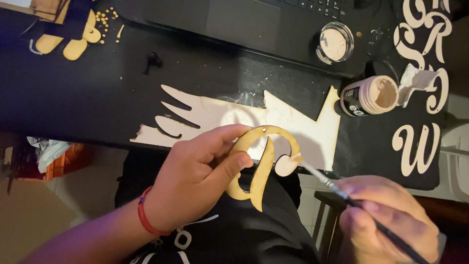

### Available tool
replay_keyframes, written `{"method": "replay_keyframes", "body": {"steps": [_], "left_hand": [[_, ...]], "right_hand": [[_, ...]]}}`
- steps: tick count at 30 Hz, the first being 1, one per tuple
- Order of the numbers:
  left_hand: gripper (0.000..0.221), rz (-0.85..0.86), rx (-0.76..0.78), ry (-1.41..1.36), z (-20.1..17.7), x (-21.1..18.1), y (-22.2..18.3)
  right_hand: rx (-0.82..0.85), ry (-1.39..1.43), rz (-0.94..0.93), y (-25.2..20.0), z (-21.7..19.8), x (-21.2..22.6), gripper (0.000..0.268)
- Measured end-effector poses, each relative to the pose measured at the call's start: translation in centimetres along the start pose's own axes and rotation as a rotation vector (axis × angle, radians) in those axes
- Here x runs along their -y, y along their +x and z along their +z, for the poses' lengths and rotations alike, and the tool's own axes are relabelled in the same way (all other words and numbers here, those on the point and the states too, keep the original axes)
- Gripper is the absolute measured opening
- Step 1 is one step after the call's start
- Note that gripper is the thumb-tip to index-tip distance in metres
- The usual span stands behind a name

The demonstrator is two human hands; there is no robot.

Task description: Painting a laser-cut wooden letter with a paintbrush at a production desk.

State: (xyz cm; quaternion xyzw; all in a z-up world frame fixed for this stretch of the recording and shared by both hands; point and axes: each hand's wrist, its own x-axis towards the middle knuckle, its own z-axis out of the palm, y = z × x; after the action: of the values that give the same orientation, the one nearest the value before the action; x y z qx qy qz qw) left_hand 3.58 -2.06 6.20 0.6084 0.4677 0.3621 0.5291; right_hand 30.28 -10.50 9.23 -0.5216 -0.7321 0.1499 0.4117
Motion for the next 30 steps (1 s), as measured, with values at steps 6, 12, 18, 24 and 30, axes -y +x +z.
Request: {"method": "replay_keyframes", "body": {"steps": [6,12,18,24,30], "left_hand": [[0.034,0.021,-0.023,0.032,0.0,0.7,0.1],[0.033,0.017,-0.028,0.012,-0.1,0.5,0.2],[0.033,0.032,-0.024,-0.024,-0.2,0.8,0.0],[0.033,0.015,-0.027,-0.051,-0.1,0.5,-0.1],[0.034,0.014,-0.022,-0.051,-0.2,0.6,-0.2]], "right_hand": [[-0.011,-0.023,-0.024,-0.3,-1.4,0.2,0.021],[0.114,-0.106,0.003,0.1,-1.0,1.1,0.007],[0.147,-0.11,0.043,-0.7,-2.7,1.2,0.014],[0.146,-0.088,-0.001,-0.3,-1.8,0.7,0.015],[0.248,-0.08,-0.006,-0.6,-4.1,0.0,0.016]]}}
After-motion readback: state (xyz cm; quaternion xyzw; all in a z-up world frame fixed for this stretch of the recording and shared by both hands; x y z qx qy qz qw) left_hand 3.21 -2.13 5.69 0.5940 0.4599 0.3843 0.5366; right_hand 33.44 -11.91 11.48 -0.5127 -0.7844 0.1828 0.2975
